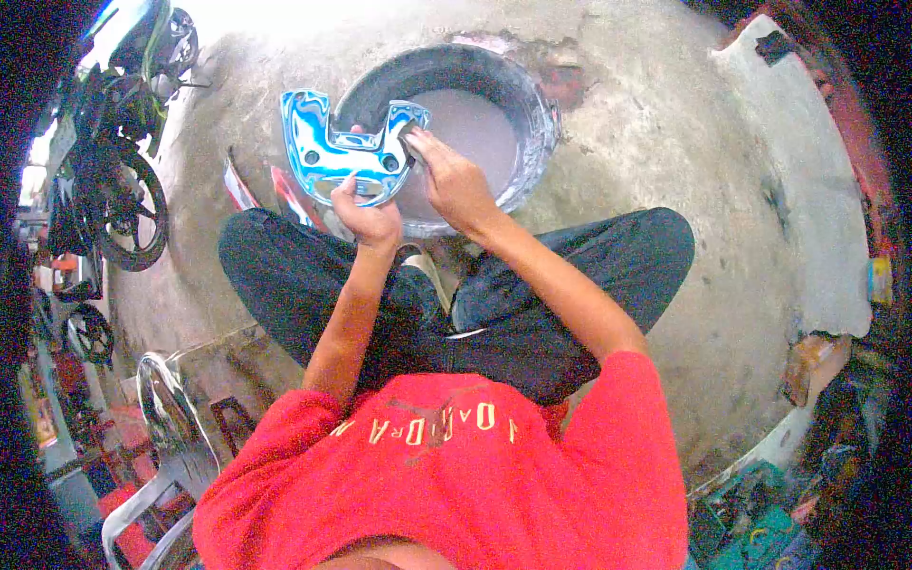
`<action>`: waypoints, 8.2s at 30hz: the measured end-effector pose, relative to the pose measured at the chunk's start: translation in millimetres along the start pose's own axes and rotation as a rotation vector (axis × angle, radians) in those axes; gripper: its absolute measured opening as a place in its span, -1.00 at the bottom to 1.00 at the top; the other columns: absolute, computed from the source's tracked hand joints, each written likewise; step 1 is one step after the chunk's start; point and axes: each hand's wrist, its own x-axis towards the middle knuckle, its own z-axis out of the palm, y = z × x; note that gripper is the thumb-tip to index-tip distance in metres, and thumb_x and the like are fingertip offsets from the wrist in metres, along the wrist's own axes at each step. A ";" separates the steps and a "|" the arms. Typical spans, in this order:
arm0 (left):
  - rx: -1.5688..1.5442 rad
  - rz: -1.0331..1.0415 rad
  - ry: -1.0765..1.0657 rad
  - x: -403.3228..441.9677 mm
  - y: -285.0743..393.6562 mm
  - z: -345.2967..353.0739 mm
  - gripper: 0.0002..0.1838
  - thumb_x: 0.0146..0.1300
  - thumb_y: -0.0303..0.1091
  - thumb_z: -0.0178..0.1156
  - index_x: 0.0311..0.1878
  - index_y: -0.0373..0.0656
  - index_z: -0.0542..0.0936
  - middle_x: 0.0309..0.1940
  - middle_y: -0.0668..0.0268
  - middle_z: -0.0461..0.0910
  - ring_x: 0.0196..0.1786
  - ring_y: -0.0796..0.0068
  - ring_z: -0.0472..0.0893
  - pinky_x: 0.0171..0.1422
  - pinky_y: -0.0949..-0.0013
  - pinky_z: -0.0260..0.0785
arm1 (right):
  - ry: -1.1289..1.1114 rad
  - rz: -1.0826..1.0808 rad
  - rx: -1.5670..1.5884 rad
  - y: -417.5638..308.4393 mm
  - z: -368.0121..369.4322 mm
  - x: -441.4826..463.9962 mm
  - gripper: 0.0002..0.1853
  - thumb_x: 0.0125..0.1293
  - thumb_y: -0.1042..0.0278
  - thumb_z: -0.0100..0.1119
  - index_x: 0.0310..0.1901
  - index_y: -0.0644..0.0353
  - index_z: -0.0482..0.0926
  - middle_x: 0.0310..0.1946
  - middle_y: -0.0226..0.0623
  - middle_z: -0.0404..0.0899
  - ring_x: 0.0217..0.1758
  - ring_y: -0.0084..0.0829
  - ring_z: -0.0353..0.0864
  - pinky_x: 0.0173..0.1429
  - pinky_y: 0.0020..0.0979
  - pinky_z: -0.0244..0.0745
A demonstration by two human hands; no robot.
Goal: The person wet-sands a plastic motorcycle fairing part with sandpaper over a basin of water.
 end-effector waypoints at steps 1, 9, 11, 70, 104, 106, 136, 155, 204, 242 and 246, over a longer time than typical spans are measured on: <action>0.002 -0.081 0.080 1.5 1.0 2.4 -0.38 0.37 -0.27 -0.09 0.46 -0.29 0.23 0.38 0.04 0.40 0.45 0.09 0.40 0.56 0.05 0.21 | 0.002 0.024 0.018 1.5 0.3 -0.1 -0.57 0.44 0.57 0.01 0.32 0.22 0.49 0.30 0.04 0.52 0.37 0.01 0.51 0.38 -0.13 0.48; -0.058 -0.580 0.173 11.1 -3.4 -21.3 -0.59 0.53 -0.27 0.06 0.35 -0.17 0.40 0.25 0.13 0.53 0.34 0.16 0.51 0.43 -0.13 0.35 | 0.046 0.080 -0.057 35.6 6.3 -4.4 -0.62 0.47 0.53 0.00 0.28 0.23 0.52 0.32 0.05 0.50 0.40 0.02 0.48 0.41 -0.15 0.44; -0.066 -0.645 0.079 14.6 -5.9 -31.9 -0.60 0.51 -0.32 0.10 0.34 -0.19 0.42 0.24 0.11 0.54 0.34 0.13 0.51 0.45 -0.17 0.34 | 0.031 0.072 -0.091 43.9 2.0 -0.1 -0.61 0.46 0.51 0.02 0.29 0.21 0.53 0.32 0.07 0.49 0.42 0.01 0.45 0.43 -0.16 0.43; -0.059 -0.606 -0.021 3.4 3.7 -15.5 -0.57 0.40 -0.51 0.11 0.32 -0.20 0.36 0.17 0.06 0.55 0.20 0.05 0.63 0.19 -0.16 0.58 | 0.144 0.608 0.728 42.9 -70.2 26.3 -0.77 0.31 0.38 0.45 -0.05 0.21 0.67 -0.30 -0.47 0.70 -0.32 -0.70 0.63 -0.26 -0.64 0.49; -0.099 -0.615 0.007 4.2 1.0 -22.5 -0.61 0.37 -0.50 0.15 0.25 -0.21 0.44 0.10 0.10 0.61 0.15 0.15 0.66 0.15 -0.15 0.62 | -0.055 -0.101 -0.093 6.7 -31.8 -5.6 -0.70 0.32 0.42 0.28 0.09 0.04 0.71 0.13 -0.24 0.70 0.28 -0.13 0.62 0.28 -0.21 0.57; -0.071 -0.579 -0.018 4.1 8.3 -19.1 -0.62 0.37 -0.49 0.15 0.24 -0.21 0.45 0.11 0.10 0.61 0.13 0.14 0.67 0.13 -0.12 0.63 | -0.057 -0.125 -0.154 18.4 -38.0 5.2 -0.67 0.29 0.46 0.27 0.09 0.04 0.71 0.13 -0.23 0.70 0.29 -0.11 0.61 0.30 -0.20 0.55; 0.035 -0.471 0.002 1.1 20.7 -2.4 -0.60 0.39 -0.50 0.10 0.28 -0.24 0.43 0.15 0.09 0.60 0.14 0.10 0.66 0.16 -0.12 0.62 | 0.037 -0.148 -0.345 20.9 -38.6 25.5 -0.65 0.24 0.47 0.12 0.07 0.15 0.64 0.02 -0.12 0.70 0.13 -0.11 0.68 0.18 -0.17 0.60; 0.022 -0.509 0.033 0.6 21.4 -3.1 -0.56 0.34 -0.47 0.17 0.28 -0.18 0.42 0.08 0.17 0.62 0.05 0.22 0.69 -0.01 0.05 0.68 | 0.026 -0.118 -0.305 30.1 -35.2 24.4 -0.66 0.23 0.57 0.19 0.05 0.18 0.68 -0.01 -0.10 0.72 0.05 -0.07 0.71 0.18 -0.15 0.60; -0.038 -0.646 -0.030 2.9 6.3 -19.2 -0.55 0.56 -0.12 0.04 0.33 -0.21 0.42 0.25 0.07 0.55 0.29 0.05 0.56 0.33 -0.11 0.46 | 0.207 0.522 0.508 48.8 -53.4 17.9 -0.72 0.27 0.27 0.46 -0.18 0.23 0.56 -0.38 -0.45 0.62 -0.37 -0.62 0.54 -0.26 -0.49 0.46; -0.085 -0.626 0.032 0.4 9.1 -8.4 -0.63 0.54 -0.21 0.06 0.28 -0.19 0.43 0.13 0.11 0.60 0.16 0.17 0.64 0.18 -0.03 0.57 | 0.079 0.020 0.123 30.7 -30.1 6.5 -0.62 0.21 0.13 0.50 -0.05 0.19 0.67 0.12 -0.02 0.68 0.19 -0.04 0.67 0.30 -0.17 0.53; -0.072 -0.611 0.012 3.6 4.1 -17.4 -0.63 0.54 -0.23 0.06 0.28 -0.19 0.43 0.14 0.11 0.59 0.14 0.17 0.66 0.13 0.01 0.60 | 0.025 -0.037 -0.009 22.7 -32.3 7.7 -0.74 0.23 0.34 0.47 -0.13 0.28 0.67 0.01 -0.13 0.73 0.06 -0.26 0.73 0.06 -0.28 0.61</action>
